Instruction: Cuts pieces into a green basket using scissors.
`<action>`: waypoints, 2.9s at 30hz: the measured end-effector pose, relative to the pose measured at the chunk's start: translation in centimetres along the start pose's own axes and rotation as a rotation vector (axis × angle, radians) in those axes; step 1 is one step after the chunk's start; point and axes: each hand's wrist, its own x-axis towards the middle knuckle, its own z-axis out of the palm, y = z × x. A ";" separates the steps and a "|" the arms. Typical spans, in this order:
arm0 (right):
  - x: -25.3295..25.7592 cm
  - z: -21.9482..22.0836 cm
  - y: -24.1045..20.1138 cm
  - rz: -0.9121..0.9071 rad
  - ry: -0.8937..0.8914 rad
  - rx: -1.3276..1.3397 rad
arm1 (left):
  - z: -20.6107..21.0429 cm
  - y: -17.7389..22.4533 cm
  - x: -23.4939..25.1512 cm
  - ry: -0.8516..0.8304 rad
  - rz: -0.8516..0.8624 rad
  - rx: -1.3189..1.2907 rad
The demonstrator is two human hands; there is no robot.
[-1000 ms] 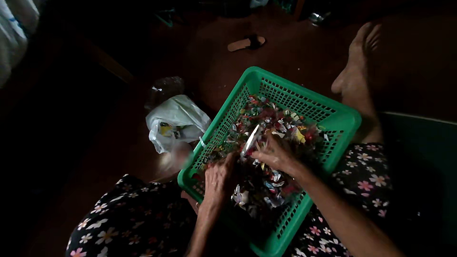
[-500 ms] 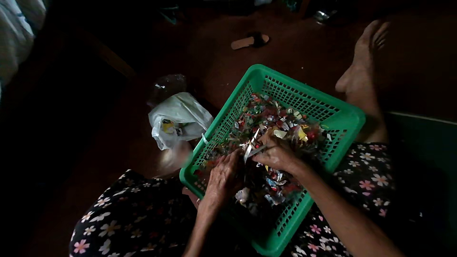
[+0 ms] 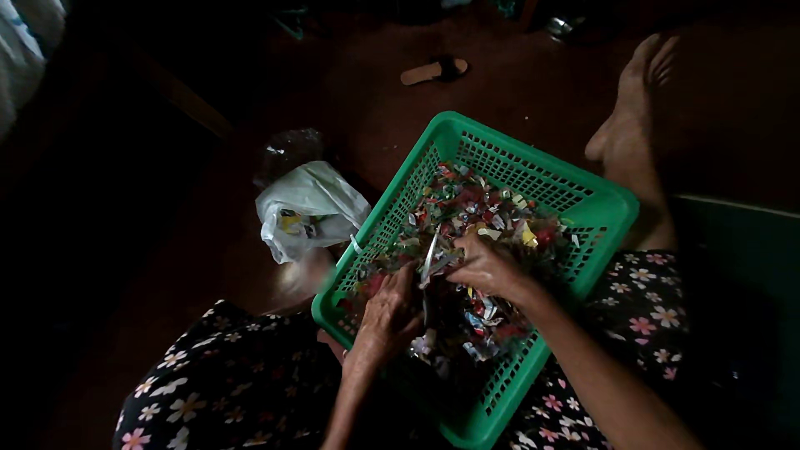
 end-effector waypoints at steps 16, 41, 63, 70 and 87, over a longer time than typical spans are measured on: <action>-1.5 -4.7 2.9 -0.323 0.448 -0.231 | -2.0 -1.1 -1.3 0.092 -0.204 0.091; -0.2 -0.2 0.1 0.043 0.209 -0.024 | 1.5 0.2 0.0 0.246 -0.147 0.253; -5.7 -0.3 0.7 -0.073 0.115 -0.610 | -4.3 1.7 -2.4 -0.001 -0.263 0.332; -3.6 4.1 1.0 -0.042 -0.065 -0.722 | -3.5 0.9 -2.3 0.119 -0.205 0.282; 0.5 -0.4 -1.1 0.128 0.073 0.141 | 0.7 1.0 2.0 0.182 -0.129 0.290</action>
